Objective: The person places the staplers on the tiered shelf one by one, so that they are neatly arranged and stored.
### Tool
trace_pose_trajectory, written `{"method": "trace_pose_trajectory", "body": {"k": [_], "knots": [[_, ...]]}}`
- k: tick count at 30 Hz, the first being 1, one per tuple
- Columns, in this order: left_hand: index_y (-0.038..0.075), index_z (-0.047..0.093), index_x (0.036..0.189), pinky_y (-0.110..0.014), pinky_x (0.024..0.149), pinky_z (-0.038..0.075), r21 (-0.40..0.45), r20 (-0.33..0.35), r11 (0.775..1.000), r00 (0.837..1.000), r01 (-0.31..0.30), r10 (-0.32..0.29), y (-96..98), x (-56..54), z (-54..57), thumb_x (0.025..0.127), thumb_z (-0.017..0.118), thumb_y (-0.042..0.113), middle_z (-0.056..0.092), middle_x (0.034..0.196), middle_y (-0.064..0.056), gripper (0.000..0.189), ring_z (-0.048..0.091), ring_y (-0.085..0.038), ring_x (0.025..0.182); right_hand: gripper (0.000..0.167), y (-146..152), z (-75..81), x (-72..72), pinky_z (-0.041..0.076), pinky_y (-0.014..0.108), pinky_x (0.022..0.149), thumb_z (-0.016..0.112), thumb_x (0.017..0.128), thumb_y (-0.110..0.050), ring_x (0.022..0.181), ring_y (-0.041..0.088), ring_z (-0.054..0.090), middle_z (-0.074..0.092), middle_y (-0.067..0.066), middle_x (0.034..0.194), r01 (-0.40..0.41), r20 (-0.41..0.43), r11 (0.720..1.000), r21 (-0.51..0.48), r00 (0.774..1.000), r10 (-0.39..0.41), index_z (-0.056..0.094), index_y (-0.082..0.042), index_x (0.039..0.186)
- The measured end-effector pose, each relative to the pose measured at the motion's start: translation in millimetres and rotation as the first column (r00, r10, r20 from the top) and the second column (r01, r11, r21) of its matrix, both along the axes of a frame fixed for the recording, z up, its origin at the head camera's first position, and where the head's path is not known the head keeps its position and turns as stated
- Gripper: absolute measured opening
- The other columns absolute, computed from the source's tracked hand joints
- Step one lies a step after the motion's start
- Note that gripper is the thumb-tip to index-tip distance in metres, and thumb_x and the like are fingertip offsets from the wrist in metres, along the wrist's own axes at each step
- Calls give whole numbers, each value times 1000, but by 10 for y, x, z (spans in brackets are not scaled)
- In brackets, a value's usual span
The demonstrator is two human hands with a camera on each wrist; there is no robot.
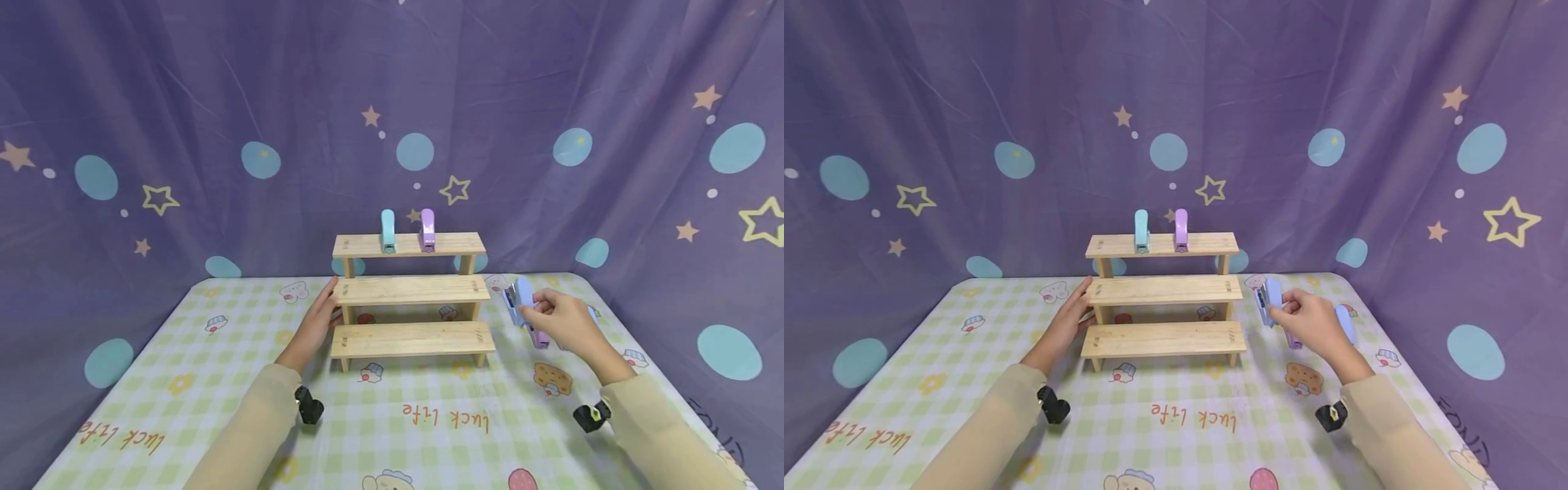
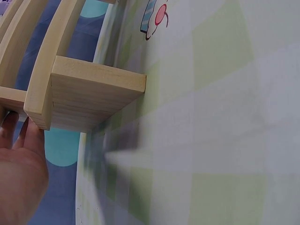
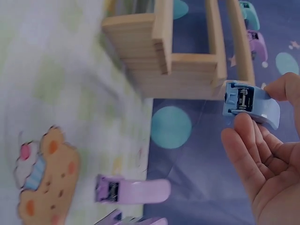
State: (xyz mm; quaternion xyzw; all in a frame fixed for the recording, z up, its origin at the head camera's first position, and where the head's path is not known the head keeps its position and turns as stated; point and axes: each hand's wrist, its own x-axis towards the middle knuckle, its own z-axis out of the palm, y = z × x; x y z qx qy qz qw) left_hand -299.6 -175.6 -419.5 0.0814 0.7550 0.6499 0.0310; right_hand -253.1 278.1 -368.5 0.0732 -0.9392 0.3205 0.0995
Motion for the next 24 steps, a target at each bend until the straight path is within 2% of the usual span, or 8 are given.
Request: {"method": "trace_pose_trajectory", "body": {"k": [4, 8, 11, 14, 19, 24], "knots": [[26, 8, 163, -52, 118, 27, 7, 24, 1000, 1000, 11, -12, 21, 74, 141, 112, 28, 30, 10, 167, -9, 55, 23, -35, 148, 52, -86, 79, -8, 53, 35, 72, 68, 94, -47, 84, 18, 62, 69, 3, 93, -19, -33, 1000, 14, 999, 19, 66, 0, 118], [22, 8, 163, -52, 118, 28, -2, 28, 1000, 999, 17, -17, 45, 169, 267, 112, 28, 27, 10, 166, -11, 55, 24, -37, 147, 51, -191, 131, -27, 53, 35, 71, 68, 94, -44, 84, 19, 63, 69, 4, 92, -46, -36, 999, -2, 998, 46, 66, 1, 118], [22, 8, 163, -52, 118, 28, -11, 27, 1000, 999, 18, -18, 49, 193, 290, 112, 28, 27, 10, 166, -11, 55, 24, -37, 147, 47, -274, 157, -50, 54, 34, 68, 69, 94, -41, 80, 18, 63, 70, 4, 91, -69, -40, 997, -27, 997, 68, 66, 1, 116], [24, 7, 163, -53, 118, 27, -7, 24, 1000, 999, 22, -22, 30, 143, 225, 112, 28, 28, 9, 167, -10, 55, 23, -37, 147, 42, -354, 165, -90, 54, 33, 66, 70, 93, -38, 77, 17, 63, 70, 3, 89, -81, -51, 996, -39, 996, 79, 67, -1, 112], [32, 9, 162, -53, 118, 27, 0, 2, 1000, 1000, 10, -10, -11, -3, 3, 111, 29, 37, 10, 167, -6, 55, 24, -35, 148, 36, -499, 180, -171, 53, 33, 66, 71, 92, -35, 77, 17, 63, 69, 1, 86, -109, -72, 993, -42, 992, 106, 67, -4, 108], [33, 11, 162, -51, 117, 30, -9, -26, 1000, 1000, -8, 8, -1, -25, -39, 111, 29, 40, 14, 166, -6, 55, 28, -35, 146, 35, -657, 184, -226, 53, 33, 68, 72, 92, -34, 79, 18, 63, 69, 2, 87, -147, -74, 987, -71, 987, 142, 68, -3, 108]]}}
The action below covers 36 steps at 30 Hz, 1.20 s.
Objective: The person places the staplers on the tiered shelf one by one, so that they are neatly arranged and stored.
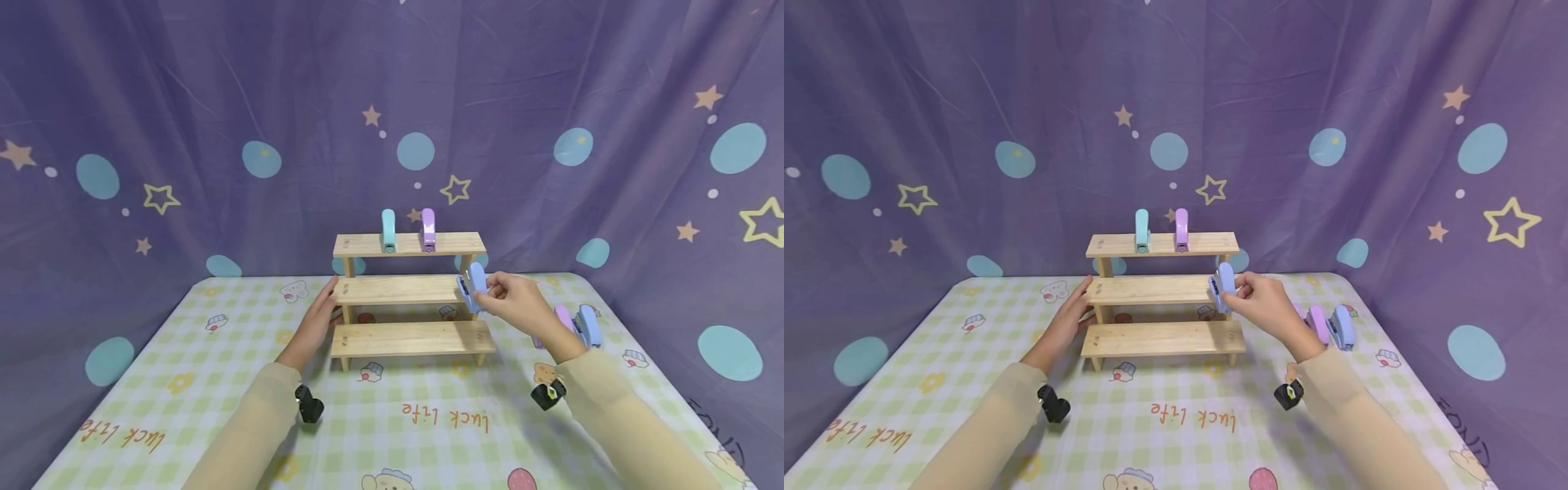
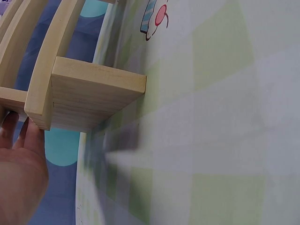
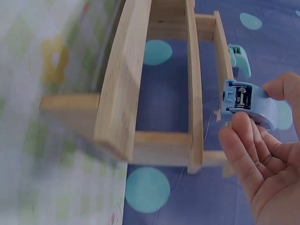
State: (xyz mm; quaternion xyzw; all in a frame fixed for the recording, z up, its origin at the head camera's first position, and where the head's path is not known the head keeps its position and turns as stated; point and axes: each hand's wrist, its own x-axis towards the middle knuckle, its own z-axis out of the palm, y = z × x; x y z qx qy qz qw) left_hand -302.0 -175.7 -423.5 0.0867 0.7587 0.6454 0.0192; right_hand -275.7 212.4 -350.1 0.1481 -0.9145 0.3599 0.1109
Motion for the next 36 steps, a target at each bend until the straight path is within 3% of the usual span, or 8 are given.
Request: {"method": "trace_pose_trajectory", "body": {"k": [9, 20, 30, 36], "knots": [[35, 12, 162, -51, 117, 30, -6, -7, 1000, 1000, 1, -1, -13, -1, -8, 111, 30, 41, 13, 166, -4, 55, 28, -35, 146, 40, -321, -3, -63, 54, 35, 71, 72, 91, -36, 79, 17, 63, 68, 2, 88, -57, 25, 998, -34, 998, 57, 68, -2, 112], [35, 13, 162, -50, 117, 31, 8, 8, 1000, 1000, 3, -3, 0, -16, -8, 110, 31, 42, 13, 166, -2, 55, 28, -35, 146, 32, -731, -2, -160, 54, 33, 63, 73, 90, -31, 70, 17, 62, 67, 1, 81, -115, 32, 990, -87, 992, 118, 67, -3, 106], [20, 7, 163, -52, 118, 27, 35, 39, 999, 999, 33, -34, 35, 145, 244, 112, 28, 26, 8, 167, -10, 55, 23, -39, 147, 31, -1060, -6, -265, 50, 31, 63, 72, 90, -36, 69, 16, 57, 65, 0, 80, -122, 50, 990, -71, 991, 125, 67, -7, 100], [27, 10, 163, -51, 118, 27, 38, 21, 999, 1000, 20, -21, 7, 55, 96, 112, 29, 32, 9, 167, -6, 55, 23, -38, 147, 31, -1201, -19, -303, 47, 29, 61, 73, 90, -36, 69, 16, 55, 64, 1, 80, -115, 72, 989, -90, 990, 121, 66, -7, 100]]}}
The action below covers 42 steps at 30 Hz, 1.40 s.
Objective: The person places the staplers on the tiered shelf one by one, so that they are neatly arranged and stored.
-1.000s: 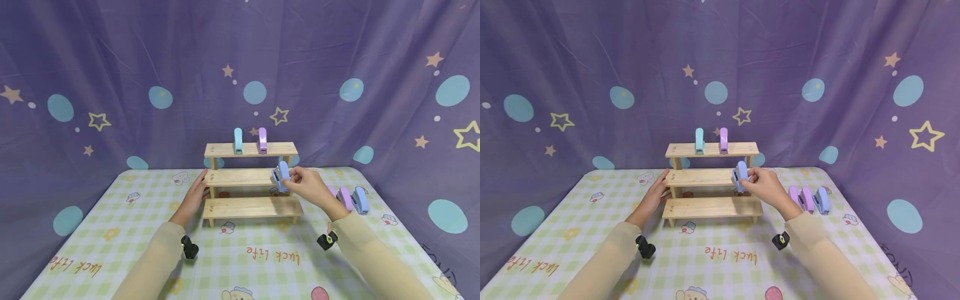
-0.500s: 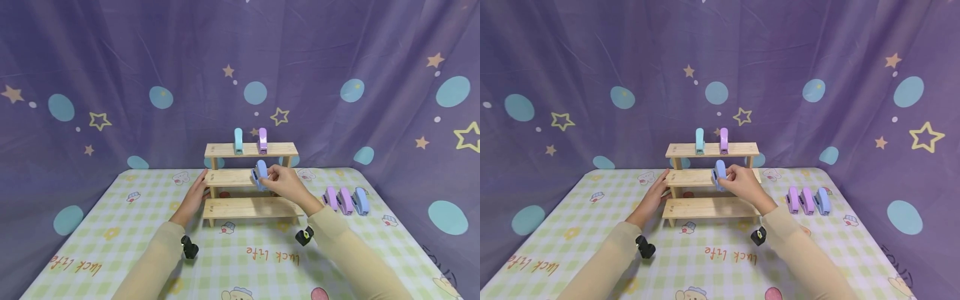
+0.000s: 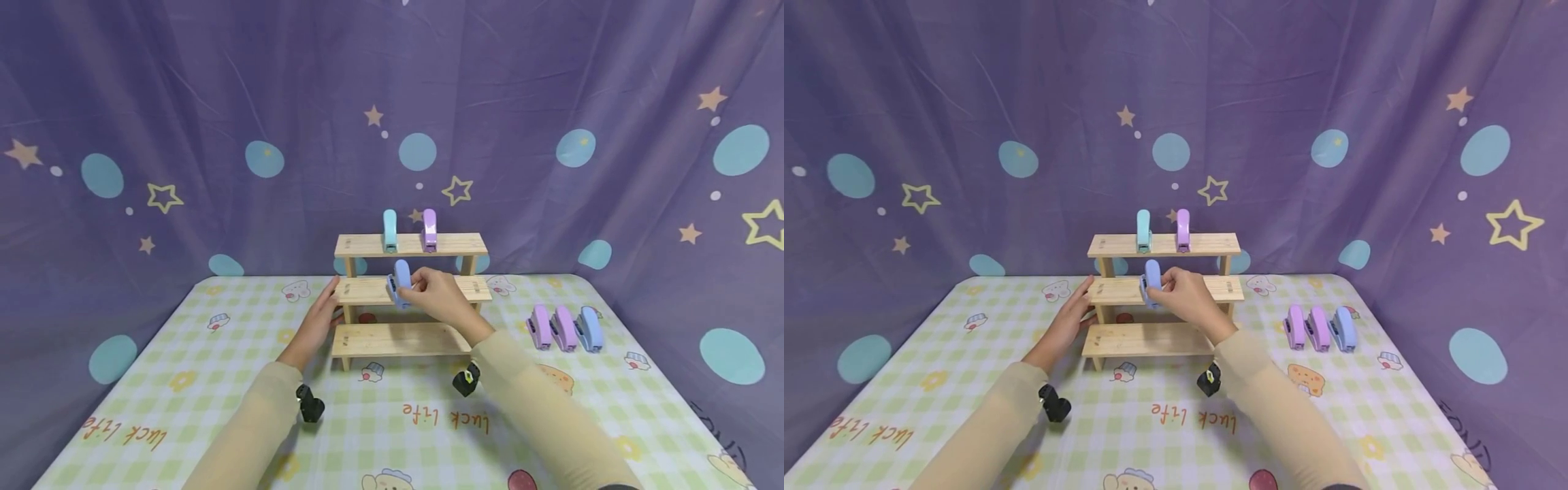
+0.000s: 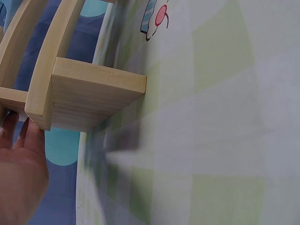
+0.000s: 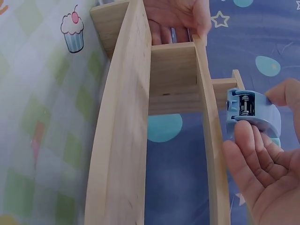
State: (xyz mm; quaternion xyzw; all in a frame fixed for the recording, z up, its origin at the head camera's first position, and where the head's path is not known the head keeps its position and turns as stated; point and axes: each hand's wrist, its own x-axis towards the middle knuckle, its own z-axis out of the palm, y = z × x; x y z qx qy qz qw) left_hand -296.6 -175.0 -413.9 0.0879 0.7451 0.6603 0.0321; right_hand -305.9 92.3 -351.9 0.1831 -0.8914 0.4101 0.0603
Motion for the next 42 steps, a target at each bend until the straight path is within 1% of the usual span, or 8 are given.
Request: {"method": "trace_pose_trajectory", "body": {"k": [8, 14, 18, 23, 28, 35, 38, 42], "knots": [[32, 13, 162, -52, 117, 30, -23, -32, 1000, 999, -16, 16, -20, -67, -112, 111, 31, 41, 12, 167, -4, 55, 27, -36, 146, 30, -144, -16, -48, 48, 28, 58, 72, 90, -36, 70, 16, 56, 64, 2, 82, 33, 15, 999, -3, 999, -33, 65, -7, 96], [28, 11, 163, -52, 118, 28, -15, -8, 1000, 1000, 3, -3, -2, 15, 20, 112, 30, 35, 10, 167, -6, 55, 25, -37, 147, 31, -213, -26, -94, 50, 29, 62, 73, 89, -39, 71, 17, 58, 64, 1, 81, 57, 9, 998, 6, 998, -57, 64, -8, 92], [28, 10, 163, -52, 118, 27, -26, 2, 1000, 1000, 1, -1, -3, 12, 31, 111, 30, 35, 10, 167, -7, 56, 24, -37, 147, 32, -241, -22, -107, 49, 29, 61, 73, 89, -40, 69, 16, 57, 64, 2, 79, 51, 27, 999, -2, 998, -51, 63, -9, 90], [31, 12, 162, -51, 117, 30, -36, -35, 999, 999, -16, 15, -23, -57, -95, 111, 31, 41, 13, 167, -4, 56, 27, -36, 146, 33, -263, -12, -112, 48, 29, 60, 72, 90, -40, 69, 17, 57, 64, 3, 79, 38, 39, 999, 10, 999, -38, 62, -9, 90], [30, 10, 163, -52, 118, 27, -21, -3, 1000, 1000, -3, 3, -4, -25, -37, 111, 30, 37, 10, 167, -4, 56, 25, -36, 147, 37, -245, -7, -129, 50, 30, 65, 70, 92, -46, 76, 18, 59, 65, 3, 85, 30, 66, 999, 44, 997, -33, 63, -9, 93], [22, 7, 163, -53, 118, 27, -35, 29, 999, 999, 14, -13, 47, 143, 216, 112, 28, 28, 8, 167, -9, 55, 24, -38, 147, 45, -241, -14, -147, 51, 32, 67, 66, 92, -54, 78, 20, 58, 64, 4, 89, 19, 89, 998, 61, 996, -24, 63, -9, 95], [22, 7, 163, -53, 118, 27, -41, 31, 999, 999, 16, -15, 48, 150, 223, 112, 28, 28, 8, 167, -9, 56, 24, -37, 147, 45, -243, -27, -155, 50, 31, 66, 65, 92, -55, 77, 19, 57, 64, 4, 88, 22, 97, 998, 59, 995, -27, 63, -10, 95], [24, 7, 163, -54, 118, 25, -18, 18, 1000, 1000, 14, -13, 22, 80, 108, 112, 28, 30, 8, 167, -9, 55, 22, -37, 148, 46, -248, -36, -162, 49, 31, 65, 64, 93, -56, 76, 20, 57, 64, 4, 88, 22, 101, 998, 54, 995, -27, 63, -10, 95]]}}
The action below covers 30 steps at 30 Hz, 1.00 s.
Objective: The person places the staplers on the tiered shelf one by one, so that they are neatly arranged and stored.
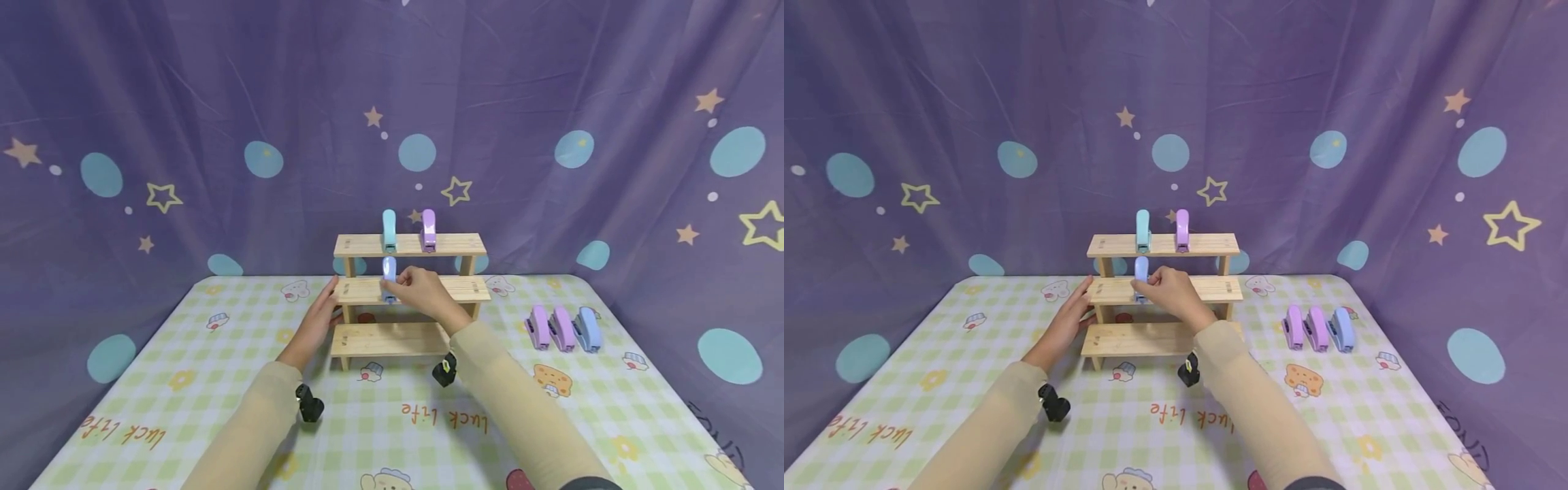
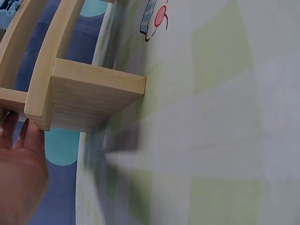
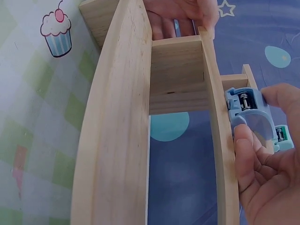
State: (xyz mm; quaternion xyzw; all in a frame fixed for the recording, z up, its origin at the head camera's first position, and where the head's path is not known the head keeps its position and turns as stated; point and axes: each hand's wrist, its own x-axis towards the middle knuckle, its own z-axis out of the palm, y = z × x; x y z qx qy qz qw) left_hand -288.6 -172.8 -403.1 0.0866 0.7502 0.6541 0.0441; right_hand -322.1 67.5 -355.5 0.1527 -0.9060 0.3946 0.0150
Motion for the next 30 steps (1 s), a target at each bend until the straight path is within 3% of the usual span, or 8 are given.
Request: {"method": "trace_pose_trajectory", "body": {"k": [4, 7, 30], "knots": [[29, 9, 163, -52, 118, 27, 0, -21, 1000, 1000, -12, 12, -24, -96, -145, 112, 29, 36, 10, 167, -6, 55, 24, -36, 147, 47, 0, -4, -5, 50, 32, 65, 64, 92, -57, 77, 20, 58, 64, 4, 88, 2, 5, 1000, -2, 1000, -2, 63, -10, 95], [32, 10, 162, -50, 118, 29, -16, -38, 1000, 999, -21, 21, -29, -131, -191, 111, 29, 40, 12, 167, -5, 56, 26, -35, 147, 48, -1, -8, -15, 51, 32, 67, 65, 92, -57, 78, 20, 59, 65, 4, 89, 5, 5, 1000, -8, 1000, -5, 65, -9, 96], [30, 11, 163, -52, 117, 30, -15, -51, 999, 998, -38, 37, -31, -136, -204, 111, 30, 40, 13, 166, -6, 56, 27, -35, 146, 58, 33, -40, -14, 56, 34, 71, 64, 91, -62, 77, 20, 67, 68, 3, 85, -5, 63, 998, -67, 998, 10, 67, -9, 114]]}}
